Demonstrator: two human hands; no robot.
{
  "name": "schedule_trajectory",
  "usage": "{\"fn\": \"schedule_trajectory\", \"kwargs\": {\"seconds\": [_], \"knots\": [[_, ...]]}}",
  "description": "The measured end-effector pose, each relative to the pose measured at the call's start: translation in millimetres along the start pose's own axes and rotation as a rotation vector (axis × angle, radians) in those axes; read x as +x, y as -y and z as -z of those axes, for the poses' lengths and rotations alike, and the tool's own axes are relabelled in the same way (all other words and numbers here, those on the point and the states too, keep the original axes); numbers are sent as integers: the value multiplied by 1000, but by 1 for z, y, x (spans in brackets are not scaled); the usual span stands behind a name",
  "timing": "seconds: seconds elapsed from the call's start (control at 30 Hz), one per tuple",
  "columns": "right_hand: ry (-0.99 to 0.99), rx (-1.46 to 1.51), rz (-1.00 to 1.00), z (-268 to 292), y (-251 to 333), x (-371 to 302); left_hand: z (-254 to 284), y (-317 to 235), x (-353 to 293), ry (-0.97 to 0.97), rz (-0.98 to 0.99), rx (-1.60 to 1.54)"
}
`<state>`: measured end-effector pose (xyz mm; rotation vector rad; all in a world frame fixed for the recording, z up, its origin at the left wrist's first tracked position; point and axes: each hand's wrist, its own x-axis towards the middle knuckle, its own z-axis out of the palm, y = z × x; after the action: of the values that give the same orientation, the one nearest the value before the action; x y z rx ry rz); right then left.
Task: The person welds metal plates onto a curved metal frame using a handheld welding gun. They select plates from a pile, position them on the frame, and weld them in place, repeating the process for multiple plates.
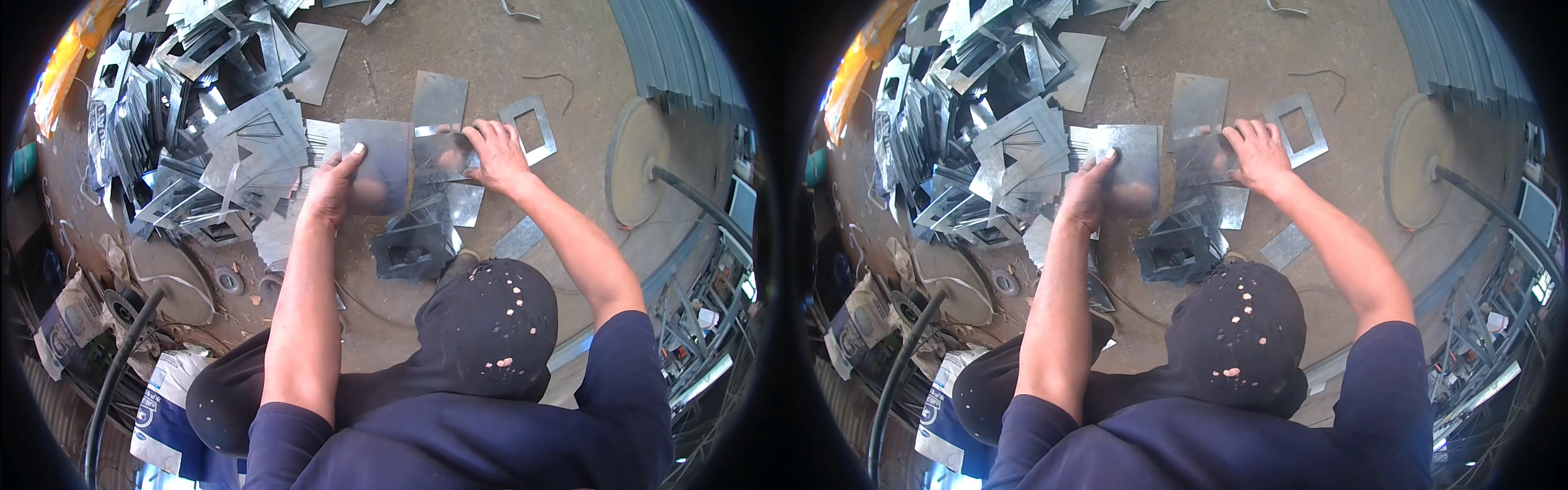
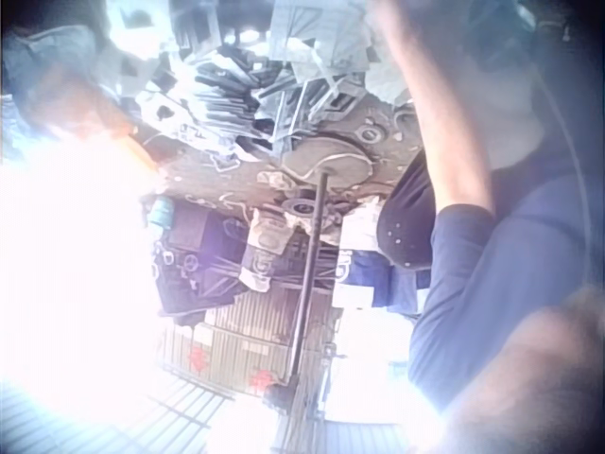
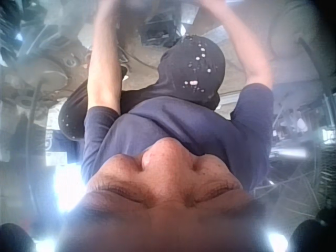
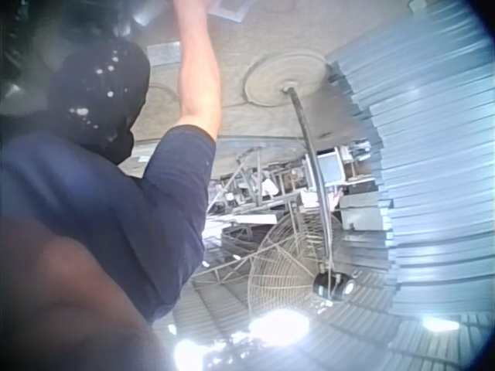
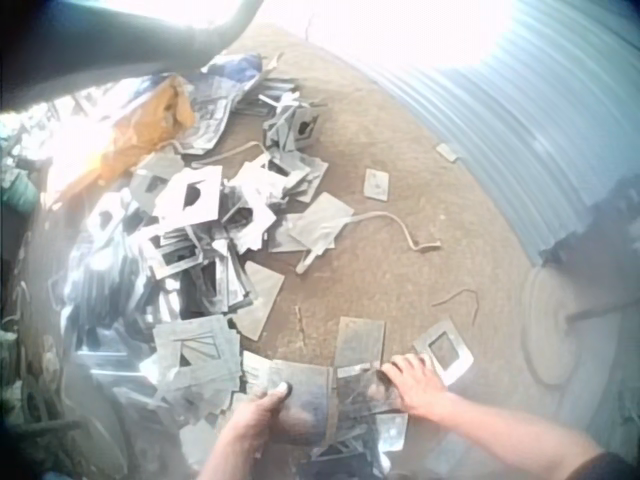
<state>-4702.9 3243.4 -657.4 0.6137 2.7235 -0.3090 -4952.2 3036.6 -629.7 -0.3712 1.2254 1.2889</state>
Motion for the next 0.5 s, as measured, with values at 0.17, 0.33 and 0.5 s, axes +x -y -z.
{"fn": "schedule_trajectory", "kwargs": {"seconds": [0.17, 0.33, 0.5], "knots": [[295, 51, -192, 15, 4, 12, 1, 7, 1, -6, 26, 8], [234, 657, -231, 11, -17, 10, 12, 24, 16, -27, 5, 1], [240, 1234, -466, 23, -9, -3, 5, 42, 10, 283, 98, -241]]}}
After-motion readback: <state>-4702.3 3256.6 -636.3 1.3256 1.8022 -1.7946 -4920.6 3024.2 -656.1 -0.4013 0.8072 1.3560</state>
